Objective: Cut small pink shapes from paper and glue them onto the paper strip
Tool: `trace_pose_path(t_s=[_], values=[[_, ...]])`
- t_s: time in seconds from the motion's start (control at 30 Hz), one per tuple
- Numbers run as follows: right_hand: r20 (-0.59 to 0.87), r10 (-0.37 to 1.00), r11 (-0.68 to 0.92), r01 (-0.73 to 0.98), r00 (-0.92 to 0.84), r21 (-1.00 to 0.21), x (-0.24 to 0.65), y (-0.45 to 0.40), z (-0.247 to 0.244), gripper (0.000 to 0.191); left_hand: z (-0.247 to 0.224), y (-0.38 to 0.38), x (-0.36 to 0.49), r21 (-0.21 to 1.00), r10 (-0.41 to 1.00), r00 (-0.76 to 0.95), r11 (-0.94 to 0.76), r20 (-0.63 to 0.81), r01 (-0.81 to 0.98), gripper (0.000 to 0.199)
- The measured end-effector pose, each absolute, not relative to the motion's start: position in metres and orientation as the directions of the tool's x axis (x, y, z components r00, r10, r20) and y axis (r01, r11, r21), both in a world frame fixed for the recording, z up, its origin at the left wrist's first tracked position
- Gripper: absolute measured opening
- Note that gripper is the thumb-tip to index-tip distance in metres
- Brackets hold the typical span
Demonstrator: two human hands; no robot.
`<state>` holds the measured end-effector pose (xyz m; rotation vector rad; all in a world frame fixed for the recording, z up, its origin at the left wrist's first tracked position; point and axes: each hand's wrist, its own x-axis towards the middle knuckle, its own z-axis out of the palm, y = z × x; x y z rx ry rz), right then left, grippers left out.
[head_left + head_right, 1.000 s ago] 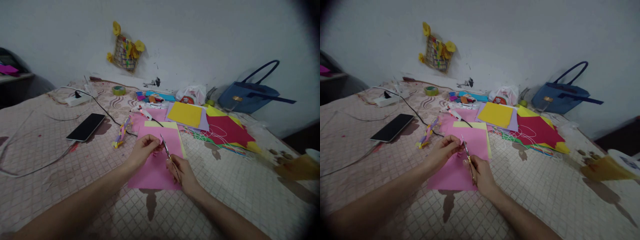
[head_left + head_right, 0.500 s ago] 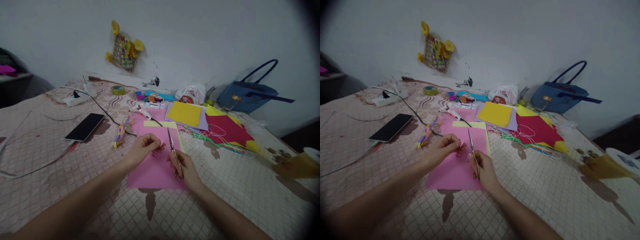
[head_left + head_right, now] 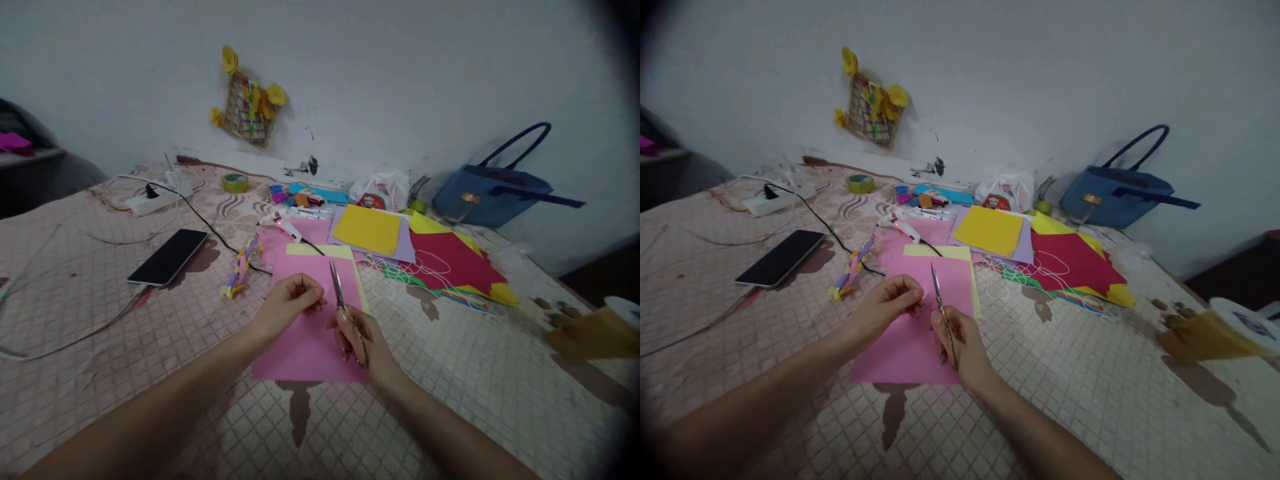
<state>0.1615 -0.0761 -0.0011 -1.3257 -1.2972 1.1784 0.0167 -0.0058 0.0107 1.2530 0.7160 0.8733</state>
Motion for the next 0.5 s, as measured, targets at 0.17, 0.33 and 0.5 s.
trace_pose_path(t_s=[0.17,0.33,0.5], values=[[-0.055,0.998,-0.050,0.151,-0.028,-0.987,0.1609,-0.0755,-0.0039,0.040,0.0081,-0.0051,0.0170,0.975,0.872,0.489,0.103,0.006,-0.195,0.015],[-0.061,0.998,-0.054,0.183,-0.033,-0.982,0.1613,-0.0779,-0.0082,0.037,0.0070,-0.0045,0.0168,0.969,0.901,0.433,0.092,0.018,-0.231,0.014],[-0.019,0.999,-0.010,0.228,-0.037,-0.974,0.1615,-0.0785,-0.0096,0.034,0.0047,-0.0042,0.0176,0.951,0.912,0.409,0.113,0.016,-0.289,0.014]])
